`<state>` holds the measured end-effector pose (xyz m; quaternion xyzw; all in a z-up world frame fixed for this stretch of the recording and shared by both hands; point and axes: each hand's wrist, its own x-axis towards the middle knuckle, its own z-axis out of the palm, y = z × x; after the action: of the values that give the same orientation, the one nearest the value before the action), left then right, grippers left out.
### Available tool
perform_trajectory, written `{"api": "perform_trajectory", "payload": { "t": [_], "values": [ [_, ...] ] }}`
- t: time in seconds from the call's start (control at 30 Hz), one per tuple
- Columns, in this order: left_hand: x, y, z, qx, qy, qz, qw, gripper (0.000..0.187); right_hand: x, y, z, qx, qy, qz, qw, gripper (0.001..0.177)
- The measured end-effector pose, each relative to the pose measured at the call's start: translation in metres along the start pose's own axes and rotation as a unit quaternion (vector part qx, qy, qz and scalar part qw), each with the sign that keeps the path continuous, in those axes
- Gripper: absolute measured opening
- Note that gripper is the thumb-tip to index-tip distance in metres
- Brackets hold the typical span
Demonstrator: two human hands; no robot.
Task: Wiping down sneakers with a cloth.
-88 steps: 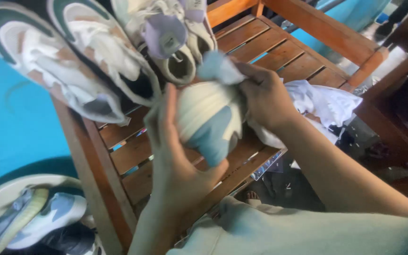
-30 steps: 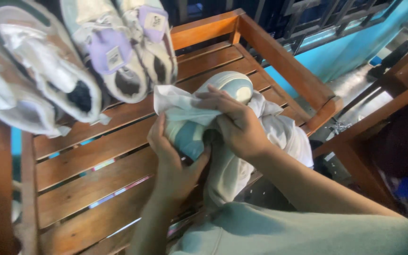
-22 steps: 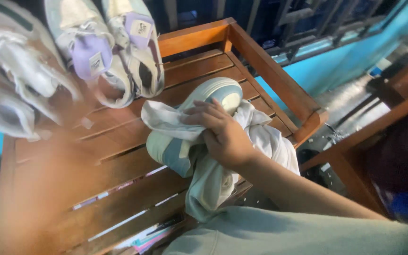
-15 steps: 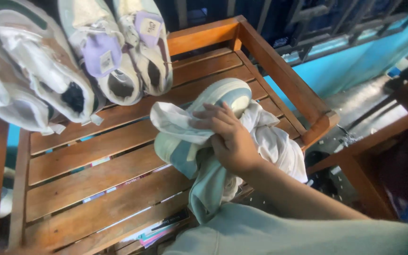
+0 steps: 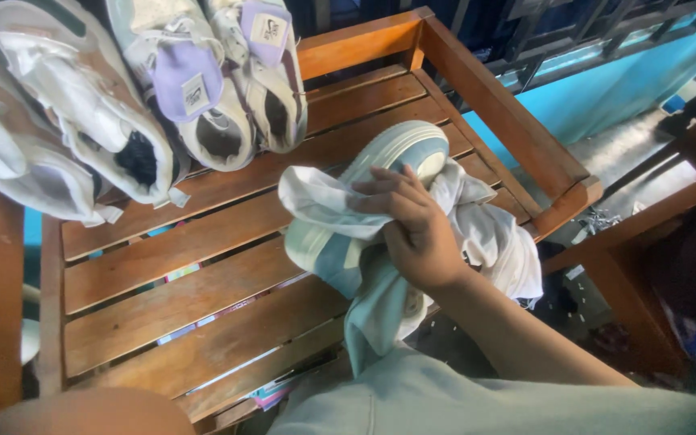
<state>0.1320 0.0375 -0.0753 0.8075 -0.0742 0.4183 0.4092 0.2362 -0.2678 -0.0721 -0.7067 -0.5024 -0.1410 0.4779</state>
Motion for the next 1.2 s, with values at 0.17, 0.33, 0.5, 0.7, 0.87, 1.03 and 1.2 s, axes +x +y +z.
{"api": "perform_trajectory", "payload": {
  "t": [0.17, 0.33, 0.5, 0.7, 0.87, 1.03, 1.2],
  "values": [
    [0.002, -0.010, -0.017, -0.016, 0.050, 0.045, 0.998, 0.069, 0.001, -0.008, 0.003, -0.008, 0.000, 0.007, 1.000, 0.058],
    [0.014, -0.013, -0.021, -0.030, 0.097, 0.104, 0.989, 0.064, 0.003, -0.010, 0.005, 0.038, 0.017, 0.047, 0.998, 0.056],
    [0.048, 0.071, 0.060, -0.079, 0.050, 0.030, 0.995, 0.042, -0.002, -0.007, -0.001, 0.175, 0.028, 0.130, 0.976, 0.054],
    [0.004, 0.107, 0.142, 0.135, -0.094, -0.083, 0.983, 0.038, 0.015, -0.021, -0.008, 0.224, 0.113, 0.167, 0.953, 0.050],
    [0.002, 0.098, 0.150, 0.157, -0.029, -0.094, 0.983, 0.027, 0.014, -0.002, -0.020, 0.216, 0.074, 0.176, 0.958, 0.045],
    [0.013, 0.115, 0.139, 0.272, -0.101, -0.295, 0.910, 0.089, 0.009, 0.014, -0.034, 0.241, 0.042, 0.180, 0.953, 0.037],
    [-0.011, 0.109, 0.149, 0.300, -0.046, -0.270, 0.914, 0.083, 0.037, 0.041, -0.057, 0.128, 0.217, 0.236, 0.939, 0.035]
  ]
}}
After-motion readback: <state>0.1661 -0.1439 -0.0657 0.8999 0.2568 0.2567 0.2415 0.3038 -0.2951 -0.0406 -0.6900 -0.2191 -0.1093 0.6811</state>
